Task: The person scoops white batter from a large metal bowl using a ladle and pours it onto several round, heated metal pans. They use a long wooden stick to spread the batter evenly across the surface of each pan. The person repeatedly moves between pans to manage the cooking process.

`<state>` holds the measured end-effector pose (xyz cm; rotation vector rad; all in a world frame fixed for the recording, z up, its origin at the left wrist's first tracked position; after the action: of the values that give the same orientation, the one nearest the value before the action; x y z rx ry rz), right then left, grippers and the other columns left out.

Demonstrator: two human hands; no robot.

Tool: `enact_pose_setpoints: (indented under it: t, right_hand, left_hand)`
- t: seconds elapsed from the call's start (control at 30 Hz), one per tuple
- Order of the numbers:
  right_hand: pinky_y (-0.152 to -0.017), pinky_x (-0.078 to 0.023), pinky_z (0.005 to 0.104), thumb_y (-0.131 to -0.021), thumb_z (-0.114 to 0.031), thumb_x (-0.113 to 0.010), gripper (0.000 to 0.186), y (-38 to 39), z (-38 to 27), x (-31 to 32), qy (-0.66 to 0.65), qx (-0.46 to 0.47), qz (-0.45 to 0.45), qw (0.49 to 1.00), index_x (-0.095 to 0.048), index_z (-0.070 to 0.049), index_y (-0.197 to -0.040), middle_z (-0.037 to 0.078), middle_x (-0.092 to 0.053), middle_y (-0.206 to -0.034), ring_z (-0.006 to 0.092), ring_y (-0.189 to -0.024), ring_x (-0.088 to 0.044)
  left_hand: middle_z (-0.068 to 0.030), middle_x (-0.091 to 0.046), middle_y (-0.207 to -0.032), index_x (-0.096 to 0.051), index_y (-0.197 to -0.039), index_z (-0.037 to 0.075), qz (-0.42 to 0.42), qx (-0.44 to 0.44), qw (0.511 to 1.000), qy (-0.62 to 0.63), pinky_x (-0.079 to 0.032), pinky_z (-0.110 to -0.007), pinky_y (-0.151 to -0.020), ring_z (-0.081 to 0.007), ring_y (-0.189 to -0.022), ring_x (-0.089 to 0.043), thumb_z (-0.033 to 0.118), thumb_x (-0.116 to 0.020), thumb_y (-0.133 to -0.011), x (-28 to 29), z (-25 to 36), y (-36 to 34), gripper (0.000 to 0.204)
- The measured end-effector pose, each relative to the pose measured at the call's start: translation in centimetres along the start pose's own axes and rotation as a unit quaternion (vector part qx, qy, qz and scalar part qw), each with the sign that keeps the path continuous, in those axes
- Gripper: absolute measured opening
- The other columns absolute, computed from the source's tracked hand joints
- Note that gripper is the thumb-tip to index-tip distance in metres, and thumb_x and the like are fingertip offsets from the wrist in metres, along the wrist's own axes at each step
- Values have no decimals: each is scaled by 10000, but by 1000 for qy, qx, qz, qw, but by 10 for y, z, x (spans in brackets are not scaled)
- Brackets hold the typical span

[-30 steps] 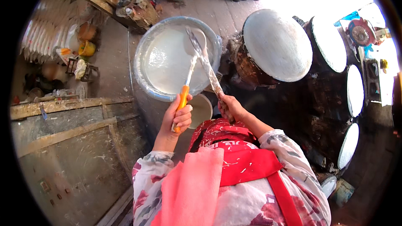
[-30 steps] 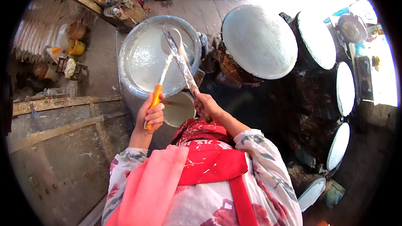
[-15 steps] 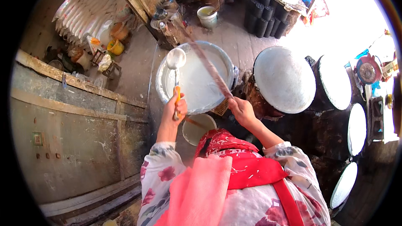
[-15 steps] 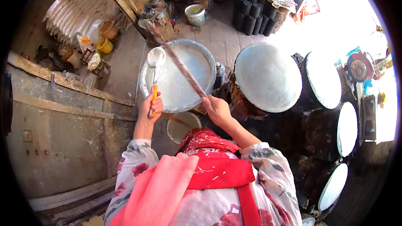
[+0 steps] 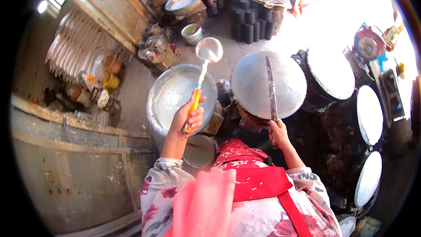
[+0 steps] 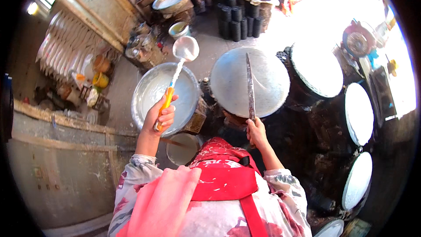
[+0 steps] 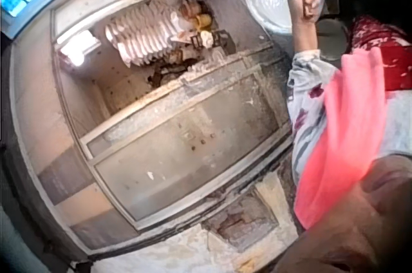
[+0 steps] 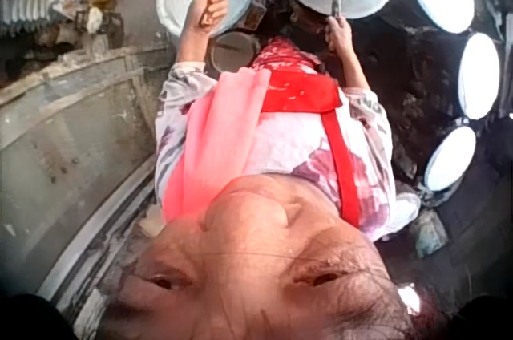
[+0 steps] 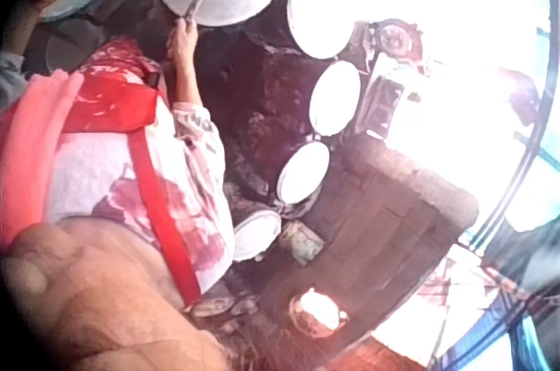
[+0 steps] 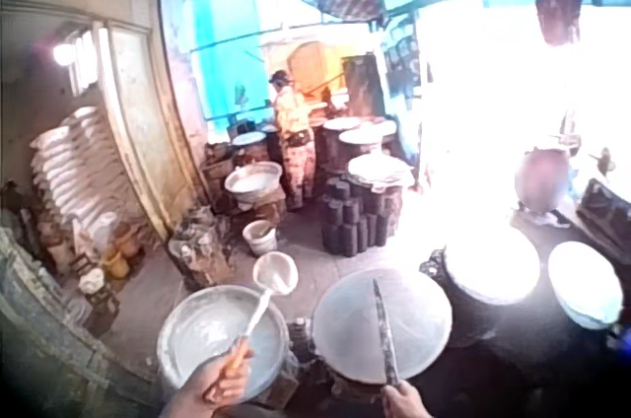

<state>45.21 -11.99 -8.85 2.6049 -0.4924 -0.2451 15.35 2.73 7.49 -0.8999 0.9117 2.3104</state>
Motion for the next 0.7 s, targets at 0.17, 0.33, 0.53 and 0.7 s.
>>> enact_pose_setpoints:
  t: [0.17,0.33,0.53,0.7]
  right_hand:
    - [-359,-334,243,-938,-233,-460,173,7,-5,48,56,42,125,990,-497,-66,-913,-9,-463,-607,73,-418,-418]
    - [-736,-426,487,-907,-310,-467,309,19,23,65,167,36,220,961,-514,-4,-912,252,-601,-835,425,-874,-577]
    - [-737,-441,510,-914,-286,-428,291,29,23,56,249,37,287,924,-500,-4,-908,264,-607,-827,436,-837,-584]
    - [-677,-495,487,-896,-205,-413,250,12,1,38,332,66,263,903,-505,27,-897,264,-627,-795,397,-743,-638]
  left_hand:
    - [9,-390,-645,-362,-1319,14,-92,53,994,-39,-355,-185,-358,-32,-399,-371,281,-393,-989,-78,-21,-43,426]
    - [-17,-455,-693,-411,-1282,78,-102,109,975,-167,-378,-208,-370,-78,-412,-418,214,-482,-943,-119,-78,-95,372]
    - [-101,-588,-770,-407,-1300,20,-38,24,882,-469,-465,-297,-452,-189,-513,-575,100,-606,-838,-92,-172,-162,509]
    - [-283,-590,-1058,-336,-1351,-24,12,-278,617,-736,-464,-441,-833,-430,-962,-579,96,-636,-782,-58,-193,-205,654]
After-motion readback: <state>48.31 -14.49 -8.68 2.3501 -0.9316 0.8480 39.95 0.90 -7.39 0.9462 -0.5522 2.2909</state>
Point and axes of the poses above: each hand's wrist, its own y-axis away from the middle knuckle, its own x-axis out of the back of the hand, z = x × y, the point moved 1 cm from there along -y, towards the middle knuckle
